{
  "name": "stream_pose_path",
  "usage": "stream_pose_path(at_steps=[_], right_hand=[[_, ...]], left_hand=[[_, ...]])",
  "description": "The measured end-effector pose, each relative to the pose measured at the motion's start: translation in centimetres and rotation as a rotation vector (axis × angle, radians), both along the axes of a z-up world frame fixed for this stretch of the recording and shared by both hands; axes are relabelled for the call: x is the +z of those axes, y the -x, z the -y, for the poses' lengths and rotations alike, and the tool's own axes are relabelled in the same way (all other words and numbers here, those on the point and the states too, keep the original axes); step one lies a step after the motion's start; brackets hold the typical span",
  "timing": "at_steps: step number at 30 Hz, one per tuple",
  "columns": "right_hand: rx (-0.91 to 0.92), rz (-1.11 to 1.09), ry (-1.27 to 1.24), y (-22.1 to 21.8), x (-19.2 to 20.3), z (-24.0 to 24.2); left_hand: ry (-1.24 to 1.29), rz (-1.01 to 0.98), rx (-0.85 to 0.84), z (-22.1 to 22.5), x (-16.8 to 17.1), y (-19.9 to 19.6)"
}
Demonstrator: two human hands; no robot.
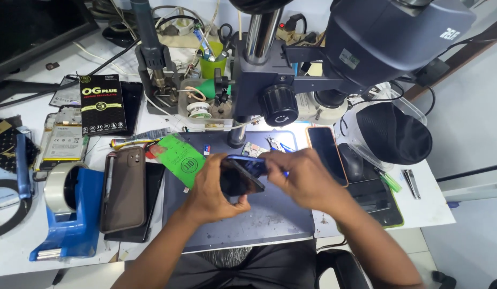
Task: Disassembling a mobile phone by prying off the back cover, inspecting internal components, and testing the device with a charging cable.
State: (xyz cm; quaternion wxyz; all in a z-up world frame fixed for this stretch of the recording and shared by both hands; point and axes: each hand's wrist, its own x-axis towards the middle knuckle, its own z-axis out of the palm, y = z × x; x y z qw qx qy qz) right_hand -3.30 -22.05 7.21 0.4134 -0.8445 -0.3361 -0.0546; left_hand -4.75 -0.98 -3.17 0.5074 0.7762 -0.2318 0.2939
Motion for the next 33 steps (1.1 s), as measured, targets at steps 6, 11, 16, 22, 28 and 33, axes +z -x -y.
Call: stream_pose_path(at_steps=[6,11,16,22,28,33], right_hand=[[0.136,-0.108,0.082,1.2,5.3,-2.7],[0.035,-0.055,-0.048,1.3,0.1,-3.8],[-0.001,-0.171,-0.058,2.3,-4.9,-5.5],[-0.097,-0.172,-0.053,2.5,-4.9,-5.3],[-0.130,-0.247,-0.031,1.9,-5.0,-5.2],[-0.134,-0.319,-0.094,1.0,-3.8,-4.7]], left_hand=[[0.113,-0.079,0.029,0.6,-0.4,-0.3],[0.830,-0.396,-0.363,0.1,-3.2,-2.6],[1.267,-0.615,-0.662,0.1,-1.5,-2.4],[1.297,-0.784,-0.567,0.4,0.1,-1.9],[1.346,-0.921,-0.520,0.0,0.2,-2.3],[1.404,-1.010,-0.390,-0.6,0.7,-2.7]])
